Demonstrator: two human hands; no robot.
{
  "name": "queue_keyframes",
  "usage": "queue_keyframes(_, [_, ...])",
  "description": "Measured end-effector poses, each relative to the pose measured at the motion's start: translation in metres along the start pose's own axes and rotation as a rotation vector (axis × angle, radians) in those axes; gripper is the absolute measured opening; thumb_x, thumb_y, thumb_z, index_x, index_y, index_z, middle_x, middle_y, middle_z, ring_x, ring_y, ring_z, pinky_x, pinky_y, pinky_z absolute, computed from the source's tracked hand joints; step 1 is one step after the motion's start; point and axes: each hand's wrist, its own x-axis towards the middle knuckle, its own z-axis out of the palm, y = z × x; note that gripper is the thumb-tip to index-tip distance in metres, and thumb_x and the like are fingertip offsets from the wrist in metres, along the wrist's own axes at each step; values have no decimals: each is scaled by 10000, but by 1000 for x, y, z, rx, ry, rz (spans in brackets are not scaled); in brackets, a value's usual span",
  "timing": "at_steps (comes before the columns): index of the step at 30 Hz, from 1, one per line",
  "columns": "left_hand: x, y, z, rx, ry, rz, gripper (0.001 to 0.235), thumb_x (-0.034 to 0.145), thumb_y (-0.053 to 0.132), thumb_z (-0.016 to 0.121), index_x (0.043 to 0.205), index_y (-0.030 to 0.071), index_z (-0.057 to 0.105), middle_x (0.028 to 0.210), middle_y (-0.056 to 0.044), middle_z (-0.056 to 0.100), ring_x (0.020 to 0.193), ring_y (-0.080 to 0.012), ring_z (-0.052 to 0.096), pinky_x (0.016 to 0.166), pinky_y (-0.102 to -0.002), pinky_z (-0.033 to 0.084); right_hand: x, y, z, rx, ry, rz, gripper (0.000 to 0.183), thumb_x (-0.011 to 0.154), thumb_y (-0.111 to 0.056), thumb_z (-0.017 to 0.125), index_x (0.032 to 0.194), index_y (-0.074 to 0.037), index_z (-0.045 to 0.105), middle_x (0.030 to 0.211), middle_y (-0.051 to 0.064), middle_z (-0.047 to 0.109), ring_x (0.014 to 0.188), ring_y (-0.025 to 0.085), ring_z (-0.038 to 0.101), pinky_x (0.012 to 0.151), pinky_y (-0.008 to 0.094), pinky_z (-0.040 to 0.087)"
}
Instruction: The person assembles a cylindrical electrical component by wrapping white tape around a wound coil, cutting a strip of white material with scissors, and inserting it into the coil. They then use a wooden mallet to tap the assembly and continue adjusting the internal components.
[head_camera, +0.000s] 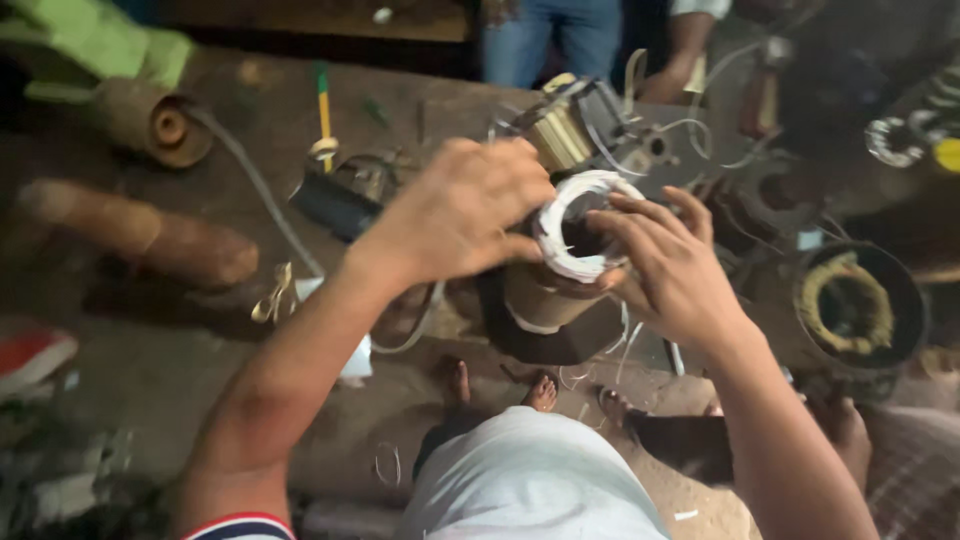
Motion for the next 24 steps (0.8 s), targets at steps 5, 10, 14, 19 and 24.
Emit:
queue_keyframes(5, [-160,0,-18,353,470,-873,306,1073,226,696,1323,61,630,1297,-154,666,1234,-346,632,1067,-468,493,7,2,0,36,19,-56,496,955,-345,568,1377,-85,576,1362,126,655,1416,284,527,1248,569,221])
queue_keyframes(10, [-348,-18,36,169,415,-1783,835,892,581,743,1468,45,465,1405,-262,565,1280,-395,559,1058,-484,439,11,5,-2,14,2,-94,490,980,-342,555,1390,-74,577,1369,147,647,1377,298,548,1247,569,223])
queue_keyframes(14, [-414,-20,104,-178,426,-1704,1058,913,545,820,1596,36,192,1541,-277,387,1388,-392,410,1093,-479,368,19,8,-3,-13,-37,-128,542,990,-402,537,1404,-55,575,1292,146,669,1329,311,577,1235,579,221])
queue_keyframes(19, [-411,-28,139,-202,512,-1655,1064,794,412,835,1621,171,211,1503,-242,478,1335,-368,531,1057,-463,450,21,12,-14,35,-31,-89,565,1071,-502,416,1409,-83,589,1215,116,693,1234,308,617,1232,571,247])
queue_keyframes(24, [-404,-38,130,42,283,-1597,877,755,369,885,1476,203,416,1329,-223,627,1191,-410,615,974,-488,482,20,12,-33,140,107,-66,638,1099,-568,294,1396,-83,584,1257,92,695,1257,294,619,1231,540,268])
